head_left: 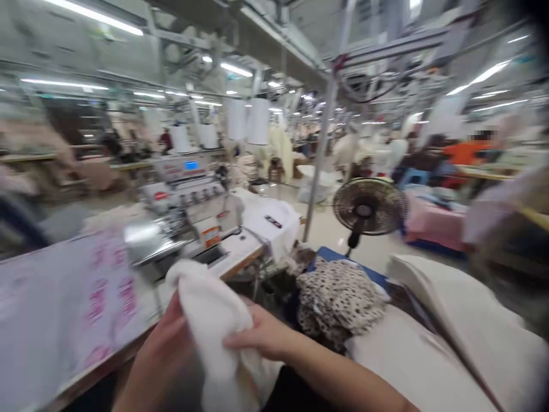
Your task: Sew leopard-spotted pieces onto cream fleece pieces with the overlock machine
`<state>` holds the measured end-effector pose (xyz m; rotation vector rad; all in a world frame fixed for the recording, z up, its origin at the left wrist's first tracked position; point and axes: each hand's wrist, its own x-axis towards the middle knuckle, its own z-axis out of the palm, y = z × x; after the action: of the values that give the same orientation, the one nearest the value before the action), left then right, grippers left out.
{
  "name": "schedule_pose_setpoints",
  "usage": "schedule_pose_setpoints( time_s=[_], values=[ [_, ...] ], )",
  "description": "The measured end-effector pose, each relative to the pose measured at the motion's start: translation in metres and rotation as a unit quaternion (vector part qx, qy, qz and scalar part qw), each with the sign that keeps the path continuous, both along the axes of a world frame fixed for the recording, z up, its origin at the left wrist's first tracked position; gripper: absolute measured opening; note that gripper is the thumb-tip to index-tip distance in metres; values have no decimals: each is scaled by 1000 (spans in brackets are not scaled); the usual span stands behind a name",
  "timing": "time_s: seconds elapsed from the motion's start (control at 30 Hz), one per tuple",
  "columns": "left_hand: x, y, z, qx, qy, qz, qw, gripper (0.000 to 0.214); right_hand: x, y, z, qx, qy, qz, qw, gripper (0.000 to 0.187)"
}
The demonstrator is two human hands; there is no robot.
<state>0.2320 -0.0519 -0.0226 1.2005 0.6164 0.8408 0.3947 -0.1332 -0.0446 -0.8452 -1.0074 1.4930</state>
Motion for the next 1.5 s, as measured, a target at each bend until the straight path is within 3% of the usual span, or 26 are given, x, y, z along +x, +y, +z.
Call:
schedule_pose_setpoints(
  time_s=[0.13, 0.3, 0.43, 0.57, 0.7, 0.8, 0.93, 1.03, 1.13, 1.23, 1.43, 1.5],
  values=[
    [-30, 0, 22, -64, -64, 82, 993, 86, -10, 11, -1, -17, 40, 32, 999, 28],
    [-45, 12, 37, -69, -89, 219, 969, 73, -28, 26, -1, -16, 43, 64, 997, 37],
    [-54, 11, 48, 10, -35, 248, 968, 75, -40, 41, 7, 4, 39, 124, 991, 38],
    [-60, 12, 73, 126, 28, 235, 963, 79, -53, 54, 35, 23, 100, 148, 984, 41],
    [-64, 44, 92, 233, 64, 229, 943, 81, -63, 76, 62, 57, 177, 128, 974, 46],
    [-65, 91, 81, 288, 167, 252, 909, 75, -67, 103, 53, 43, 185, 65, 980, 48],
    [-70, 136, 47, 319, 313, 331, 831, 66, -68, 134, 17, -41, 153, 0, 987, 40],
    [-71, 137, 32, 374, 335, 371, 781, 61, -66, 143, 1, -43, 156, -7, 987, 39],
    [-63, 126, 27, 448, 340, 378, 735, 39, -65, 147, 1, -45, 158, -8, 986, 37],
    [-49, 120, 24, 500, 351, 312, 727, 23, -65, 152, 5, -44, 162, -15, 986, 36],
    [-34, 126, 29, 503, 398, 258, 723, 38, -56, 165, 0, -51, 155, -36, 986, 41],
    [-32, 125, 32, 510, 439, 242, 699, 39, -52, 168, -5, -36, 134, -45, 989, 41]
  ],
)
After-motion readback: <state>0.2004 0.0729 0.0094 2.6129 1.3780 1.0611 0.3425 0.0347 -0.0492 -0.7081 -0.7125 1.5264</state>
